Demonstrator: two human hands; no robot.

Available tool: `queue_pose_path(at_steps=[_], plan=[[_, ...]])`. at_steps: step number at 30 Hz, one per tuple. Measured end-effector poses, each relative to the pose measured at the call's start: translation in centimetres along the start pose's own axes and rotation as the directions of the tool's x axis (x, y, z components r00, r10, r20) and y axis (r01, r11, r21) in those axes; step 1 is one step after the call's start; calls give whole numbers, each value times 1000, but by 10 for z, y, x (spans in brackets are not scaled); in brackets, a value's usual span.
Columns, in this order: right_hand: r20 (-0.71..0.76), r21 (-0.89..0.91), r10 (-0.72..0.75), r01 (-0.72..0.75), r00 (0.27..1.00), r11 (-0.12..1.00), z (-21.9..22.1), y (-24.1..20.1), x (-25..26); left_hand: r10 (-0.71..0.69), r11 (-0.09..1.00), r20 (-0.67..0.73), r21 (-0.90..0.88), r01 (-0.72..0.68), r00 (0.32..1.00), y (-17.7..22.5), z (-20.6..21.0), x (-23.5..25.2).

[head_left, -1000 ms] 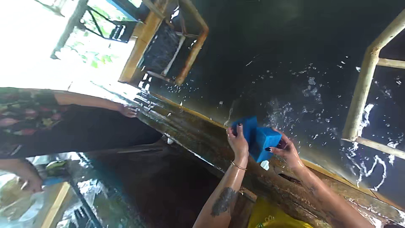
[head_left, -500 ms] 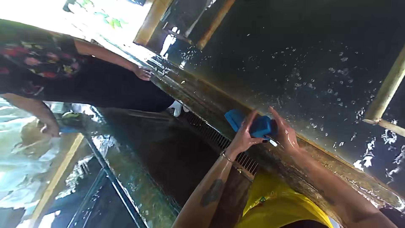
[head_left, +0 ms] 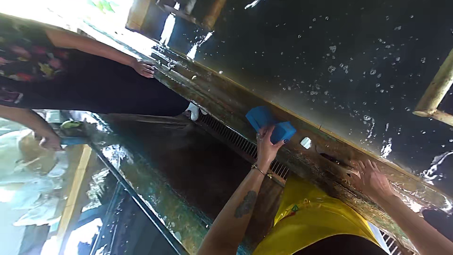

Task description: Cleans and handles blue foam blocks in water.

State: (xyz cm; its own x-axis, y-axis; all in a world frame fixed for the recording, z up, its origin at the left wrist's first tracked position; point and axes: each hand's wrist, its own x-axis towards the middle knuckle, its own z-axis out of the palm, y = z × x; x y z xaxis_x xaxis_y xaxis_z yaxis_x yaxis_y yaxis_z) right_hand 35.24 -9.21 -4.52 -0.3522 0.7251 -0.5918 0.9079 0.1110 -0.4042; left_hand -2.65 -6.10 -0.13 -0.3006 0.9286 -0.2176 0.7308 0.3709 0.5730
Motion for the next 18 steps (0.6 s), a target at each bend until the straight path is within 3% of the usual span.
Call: queue_pose_path(at_steps=[4, 9, 12, 14, 16, 17, 18], plan=[[36, -31, -5, 6, 999, 1000, 19, -5, 1, -33, 998, 4, 44, 33, 999, 17, 4, 0], [146, -11, 37, -35, 989, 999, 7, -17, 1, -32, 993, -81, 109, 41, 996, 23, 5, 2], [146, 234, 16, -50, 989, 971, 4, -8, -3, 26, 998, -83, 59, -21, 996, 20, 5, 3], [72, 581, -19, -27, 997, 814, 9, 0, -8, 108, 994, -68, 8, -108, 992, 14, 6, 4], [25, 889, -86, 17, 996, 458, 11, -3, -13, 144, 989, -49, -21, -146, 988, 12, 5, 5], [17, 956, -144, 26, 989, 291, 9, -9, -14, 133, 991, -39, -23, -134, 990, 12, 4, 5], [28, 981, -212, 14, 977, 192, 6, -17, -13, 104, 994, -31, -19, -105, 994, 13, 3, 4]])
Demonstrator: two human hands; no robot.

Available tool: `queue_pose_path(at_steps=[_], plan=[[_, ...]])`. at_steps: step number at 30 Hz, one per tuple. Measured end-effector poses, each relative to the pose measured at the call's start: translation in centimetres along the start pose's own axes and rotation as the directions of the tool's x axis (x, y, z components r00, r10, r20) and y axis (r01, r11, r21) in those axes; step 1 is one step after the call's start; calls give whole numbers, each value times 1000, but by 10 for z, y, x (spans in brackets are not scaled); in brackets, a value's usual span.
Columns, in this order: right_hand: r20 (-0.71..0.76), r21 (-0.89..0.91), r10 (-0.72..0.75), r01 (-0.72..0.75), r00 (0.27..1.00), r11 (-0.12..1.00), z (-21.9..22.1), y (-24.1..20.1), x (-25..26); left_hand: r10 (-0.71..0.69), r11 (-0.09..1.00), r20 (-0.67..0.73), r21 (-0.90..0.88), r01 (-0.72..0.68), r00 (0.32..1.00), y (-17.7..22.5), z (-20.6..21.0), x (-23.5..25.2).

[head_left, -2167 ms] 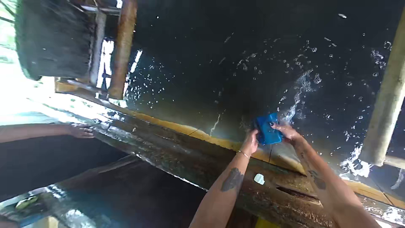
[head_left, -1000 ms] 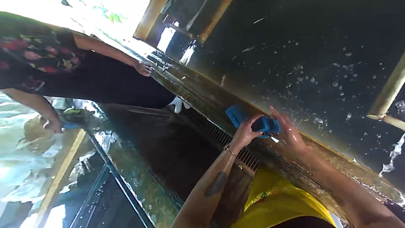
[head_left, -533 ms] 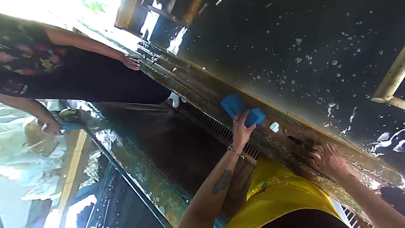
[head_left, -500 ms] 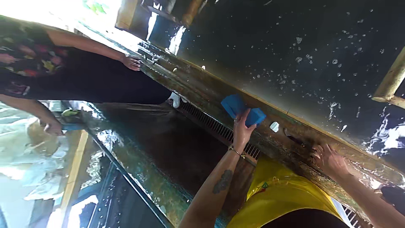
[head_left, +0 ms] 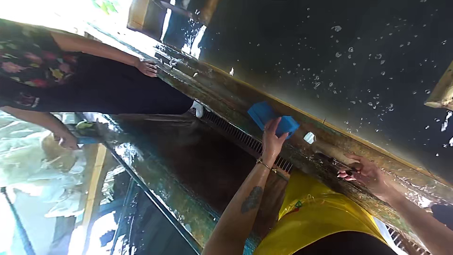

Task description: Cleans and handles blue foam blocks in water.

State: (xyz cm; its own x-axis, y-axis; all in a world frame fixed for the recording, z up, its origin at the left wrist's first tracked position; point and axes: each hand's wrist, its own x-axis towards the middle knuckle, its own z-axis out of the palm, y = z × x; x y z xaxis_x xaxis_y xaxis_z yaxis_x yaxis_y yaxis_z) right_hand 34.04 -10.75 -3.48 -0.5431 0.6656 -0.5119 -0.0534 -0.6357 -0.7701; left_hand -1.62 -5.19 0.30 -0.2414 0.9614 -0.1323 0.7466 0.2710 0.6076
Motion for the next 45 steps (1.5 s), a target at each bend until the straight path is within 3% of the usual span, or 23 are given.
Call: queue_pose_path(at_steps=[2, 6, 8, 11, 14, 18, 22, 32, 38, 42, 45], plan=[[109, 56, 16, -22, 994, 998, 18, -10, 13, -43, 999, -2, 5, 43, 999, 3, 0, -2], [118, 130, 14, -29, 993, 991, 60, -26, 61, 0, 1000, -78, -18, -1, 997, 1, 3, -5], [90, -133, -61, 73, 994, 988, 72, -33, 84, -5, 1000, -89, -4, 4, 996, 4, 2, -5], [-17, -531, -115, 88, 993, 843, 88, -47, 105, -24, 1000, -81, 12, 25, 996, 8, 4, -6], [-43, -679, -135, 70, 990, 730, 101, -63, 110, -93, 996, -80, 12, 94, 993, 13, 7, -6], [-4, -791, -67, 38, 998, 610, 110, -72, 111, -49, 998, -74, 33, 51, 996, 13, 5, -5], [24, -821, 40, -3, 999, 571, 115, -71, 112, -29, 999, -102, 9, 31, 994, 11, 6, -3], [-45, -828, 103, -95, 994, 552, 127, -77, 125, 27, 998, -99, 54, -22, 995, 12, 9, -5], [-20, -639, -101, 65, 995, 766, 108, -69, 127, -129, 987, 124, -83, 140, 984, 8, -20, 8], [-113, -578, -180, 82, 977, 812, 91, -57, 123, -236, 969, 272, -7, 247, 933, -1, -24, 22], [-124, -561, -198, 96, 972, 823, 87, -51, 117, -299, 954, 206, 78, 288, 932, 13, -24, 27]])
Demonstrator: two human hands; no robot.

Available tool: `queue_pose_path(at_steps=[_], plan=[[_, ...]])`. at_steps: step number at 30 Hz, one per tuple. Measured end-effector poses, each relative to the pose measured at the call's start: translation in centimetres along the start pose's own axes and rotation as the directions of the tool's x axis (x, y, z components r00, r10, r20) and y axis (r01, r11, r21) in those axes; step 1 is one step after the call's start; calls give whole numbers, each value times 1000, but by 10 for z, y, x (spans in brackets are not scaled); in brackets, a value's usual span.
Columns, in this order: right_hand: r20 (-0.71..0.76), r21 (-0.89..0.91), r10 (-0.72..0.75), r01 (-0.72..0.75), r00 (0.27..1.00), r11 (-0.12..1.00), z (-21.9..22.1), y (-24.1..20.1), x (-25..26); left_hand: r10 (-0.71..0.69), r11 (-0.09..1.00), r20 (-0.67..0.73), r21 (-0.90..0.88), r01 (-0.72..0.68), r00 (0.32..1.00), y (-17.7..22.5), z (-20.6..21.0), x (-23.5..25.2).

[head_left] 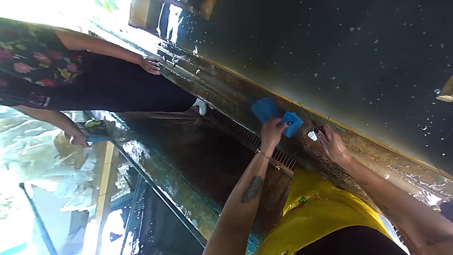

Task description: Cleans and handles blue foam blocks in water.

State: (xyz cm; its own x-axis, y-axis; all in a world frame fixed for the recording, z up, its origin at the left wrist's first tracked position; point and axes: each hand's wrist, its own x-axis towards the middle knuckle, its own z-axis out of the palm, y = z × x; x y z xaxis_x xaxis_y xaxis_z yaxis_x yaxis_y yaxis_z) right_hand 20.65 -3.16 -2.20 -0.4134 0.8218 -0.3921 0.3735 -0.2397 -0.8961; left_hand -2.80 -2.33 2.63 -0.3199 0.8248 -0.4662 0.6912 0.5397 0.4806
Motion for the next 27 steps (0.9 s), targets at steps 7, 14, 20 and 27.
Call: queue_pose_path(at_steps=[7, 14, 20, 27], plan=[[112, -10, -7, 9, 994, 1000, -2, -1, -28, -208, 961, -153, -218, 172, 966, -2, 18, -28], [117, -137, -51, 67, 992, 988, -9, -11, -42, -153, 907, -21, -400, 132, 988, 8, 20, -19], [-146, 183, -10, 37, 989, 983, -8, 7, -45, 515, 856, 34, 35, -516, 857, 22, 35, -9], [-272, 401, 159, -38, 949, 915, -18, 21, -39, 356, 717, 354, 490, -495, 865, 47, 91, -1]])
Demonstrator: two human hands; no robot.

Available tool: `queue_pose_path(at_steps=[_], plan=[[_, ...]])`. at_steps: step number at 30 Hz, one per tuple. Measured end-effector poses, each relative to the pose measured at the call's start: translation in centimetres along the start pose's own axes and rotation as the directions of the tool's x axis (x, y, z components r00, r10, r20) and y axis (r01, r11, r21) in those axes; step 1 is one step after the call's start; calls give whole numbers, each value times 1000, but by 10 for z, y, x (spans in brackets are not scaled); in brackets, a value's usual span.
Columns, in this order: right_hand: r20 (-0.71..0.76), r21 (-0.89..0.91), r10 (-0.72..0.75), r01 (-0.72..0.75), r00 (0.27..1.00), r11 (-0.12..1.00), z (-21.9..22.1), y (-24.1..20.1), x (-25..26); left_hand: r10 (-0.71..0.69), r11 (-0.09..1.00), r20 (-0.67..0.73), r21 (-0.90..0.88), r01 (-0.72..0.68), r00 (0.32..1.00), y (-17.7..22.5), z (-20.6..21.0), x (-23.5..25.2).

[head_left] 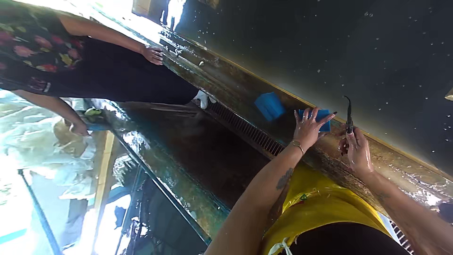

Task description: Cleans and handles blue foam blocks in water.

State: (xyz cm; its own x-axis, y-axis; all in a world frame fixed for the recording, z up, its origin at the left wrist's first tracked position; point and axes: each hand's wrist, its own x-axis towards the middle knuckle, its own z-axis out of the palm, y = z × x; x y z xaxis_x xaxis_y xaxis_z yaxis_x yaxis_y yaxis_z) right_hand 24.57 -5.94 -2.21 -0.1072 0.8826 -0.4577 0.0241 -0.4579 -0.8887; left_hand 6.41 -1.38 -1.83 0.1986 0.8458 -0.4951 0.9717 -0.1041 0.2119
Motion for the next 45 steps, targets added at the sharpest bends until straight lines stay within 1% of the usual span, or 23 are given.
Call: queue_pose_path(at_steps=[2, 4, 5, 7, 8, 9, 10, 11, 13, 15, 17, 20, 22, 24, 25, 27, 29, 31, 34, 37, 39, 43, 45], plan=[[15, -42, -16, 17, 1000, 999, -4, -3, -1, -57, 997, -36, -61, 54, 998, 5, -6, 4], [49, -98, -68, 72, 997, 993, -8, -7, 0, -158, 942, -207, -325, 84, 966, 0, -14, 3], [71, -132, -94, 103, 993, 986, -10, -10, 1, -238, 871, -275, -486, 79, 932, -7, -20, 1], [133, -182, -118, 141, 984, 973, -10, -15, 0, -401, 645, -278, -762, 53, 873, -27, -29, -8], [174, -205, -119, 154, 978, 967, -8, -17, 0, -470, 538, -238, -840, 62, 850, -37, -30, -14], [213, -231, -128, 177, 969, 957, -5, -17, 1, -528, 476, -189, -873, 104, 828, -47, -30, -21], [250, -260, -145, 210, 958, 942, -1, -17, 3, -562, 459, -153, -875, 153, 813, -57, -29, -27], [285, -297, -160, 246, 945, 923, 4, -18, 4, -573, 471, -143, -863, 182, 807, -65, -28, -32], [344, -361, -198, 324, 918, 875, 14, -23, 5, -544, 521, -179, -838, 162, 820, -74, -26, -41], [363, -410, -255, 399, 896, 820, 21, -29, 4, -504, 583, -213, -799, 148, 837, -71, -29, -46], [367, -456, -298, 449, 881, 769, 25, -33, 4, -513, 630, -251, -759, 162, 821, -64, -30, -46], [378, -491, -318, 479, 870, 727, 26, -35, 2, -570, 586, -335, -806, 86, 750, -50, -25, -43], [394, -498, -323, 495, 861, 712, 25, -36, 0, -569, 557, -375, -830, 7, 732, -43, -20, -40], [395, -511, -317, 493, 862, 704, 24, -36, -2, -529, 559, -376, -829, -22, 760, -36, -18, -38], [387, -523, -305, 480, 870, 704, 24, -36, -3, -510, 568, -357, -823, -5, 783, -33, -20, -38], [374, -546, -274, 449, 886, 707, 24, -37, -4, -487, 604, -311, -795, 58, 816, -30, -27, -39], [371, -565, -234, 418, 899, 711, 25, -38, -5, -501, 627, -264, -768, 135, 824, -30, -35, -40], [374, -574, -225, 415, 900, 706, 26, -38, -6, -514, 629, -267, -764, 146, 815, -32, -37, -42], [377, -577, -216, 411, 901, 706, 26, -38, -10, -502, 638, -335, -765, 81, 797, -29, -31, -46], [372, -601, -181, 385, 910, 701, 26, -38, -12, -538, 629, -389, -776, 49, 748, -27, -23, -40], [367, -622, -168, 376, 915, 687, 25, -38, -13, -544, 630, -407, -776, 37, 733, -26, -21, -39], [371, -632, -158, 373, 915, 679, 25, -38, -13, -539, 635, -418, -772, 26, 731, -26, -20, -36], [369, -637, -144, 363, 918, 680, 26, -40, -11, -510, 663, -442, -748, 10, 738, -25, -18, -37]])
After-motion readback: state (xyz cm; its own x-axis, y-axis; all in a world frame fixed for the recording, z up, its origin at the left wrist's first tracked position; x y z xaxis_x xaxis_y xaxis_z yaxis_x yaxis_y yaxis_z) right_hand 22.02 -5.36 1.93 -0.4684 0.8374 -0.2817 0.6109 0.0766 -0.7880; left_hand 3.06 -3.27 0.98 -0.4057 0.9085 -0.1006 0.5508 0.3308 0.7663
